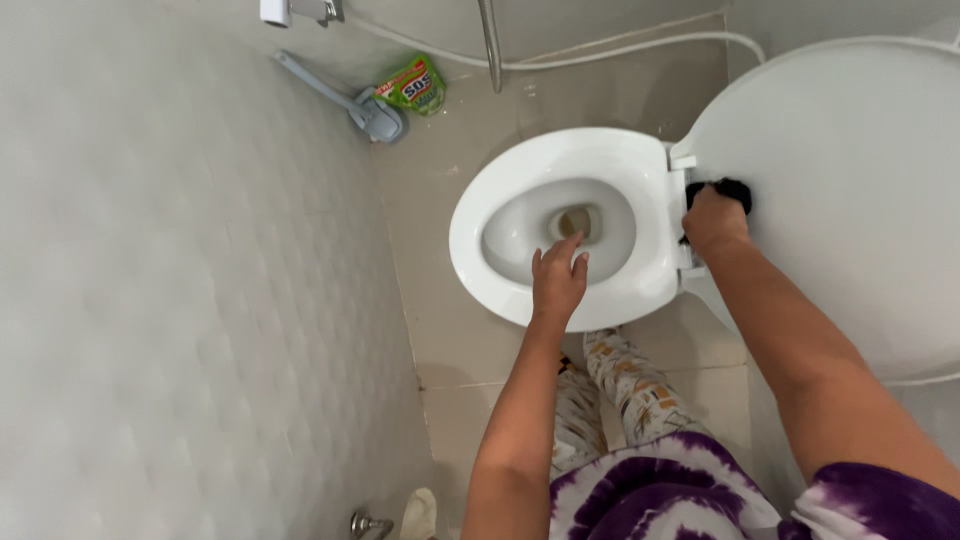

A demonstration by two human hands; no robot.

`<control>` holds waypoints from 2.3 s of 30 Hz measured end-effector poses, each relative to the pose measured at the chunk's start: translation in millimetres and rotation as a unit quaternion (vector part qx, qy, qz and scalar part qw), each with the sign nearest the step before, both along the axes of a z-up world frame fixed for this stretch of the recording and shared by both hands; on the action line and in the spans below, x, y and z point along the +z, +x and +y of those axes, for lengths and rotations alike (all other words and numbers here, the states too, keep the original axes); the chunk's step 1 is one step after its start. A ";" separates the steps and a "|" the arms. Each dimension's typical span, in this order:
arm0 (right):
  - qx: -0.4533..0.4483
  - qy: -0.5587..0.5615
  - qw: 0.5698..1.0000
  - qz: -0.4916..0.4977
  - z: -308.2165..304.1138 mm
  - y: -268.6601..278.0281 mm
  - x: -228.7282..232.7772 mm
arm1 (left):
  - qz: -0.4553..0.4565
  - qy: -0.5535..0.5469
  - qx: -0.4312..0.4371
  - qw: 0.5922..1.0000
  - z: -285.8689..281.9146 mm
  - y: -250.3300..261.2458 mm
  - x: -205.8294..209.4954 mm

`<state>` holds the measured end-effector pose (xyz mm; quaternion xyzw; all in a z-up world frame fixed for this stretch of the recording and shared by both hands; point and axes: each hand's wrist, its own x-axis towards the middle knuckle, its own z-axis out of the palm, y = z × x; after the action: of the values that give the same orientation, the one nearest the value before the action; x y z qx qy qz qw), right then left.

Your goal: The person wipes the exterior surfaces of a white toilet, including the tank lid, sides, and seat, using a black cloth. They lift the toilet seat to wipe the underside and the rim of the bowl before closing the seat again.

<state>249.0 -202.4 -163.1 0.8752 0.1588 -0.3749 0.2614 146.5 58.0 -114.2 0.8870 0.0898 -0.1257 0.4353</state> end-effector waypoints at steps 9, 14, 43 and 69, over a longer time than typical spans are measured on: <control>-0.159 0.238 0.943 -0.170 41.6 -30.7 12.8 | 0.027 -0.024 0.041 0.999 8.5 7.1 -21.4; -0.045 0.184 0.968 -0.162 25.3 -99.0 -40.6 | 0.034 -0.018 0.042 0.998 12.1 -2.3 -44.7; -0.002 0.472 0.873 -0.119 247.1 51.9 -118.9 | 0.003 0.198 0.210 0.958 168.4 -25.2 -85.9; 0.035 0.354 0.934 0.032 162.2 -213.3 -59.0 | -0.006 0.160 0.109 0.981 119.4 -130.5 -35.6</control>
<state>35.7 -40.2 -222.1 0.8924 0.3204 -0.3126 -0.0577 16.0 177.4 -149.8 0.9308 0.2024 -0.0559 0.2991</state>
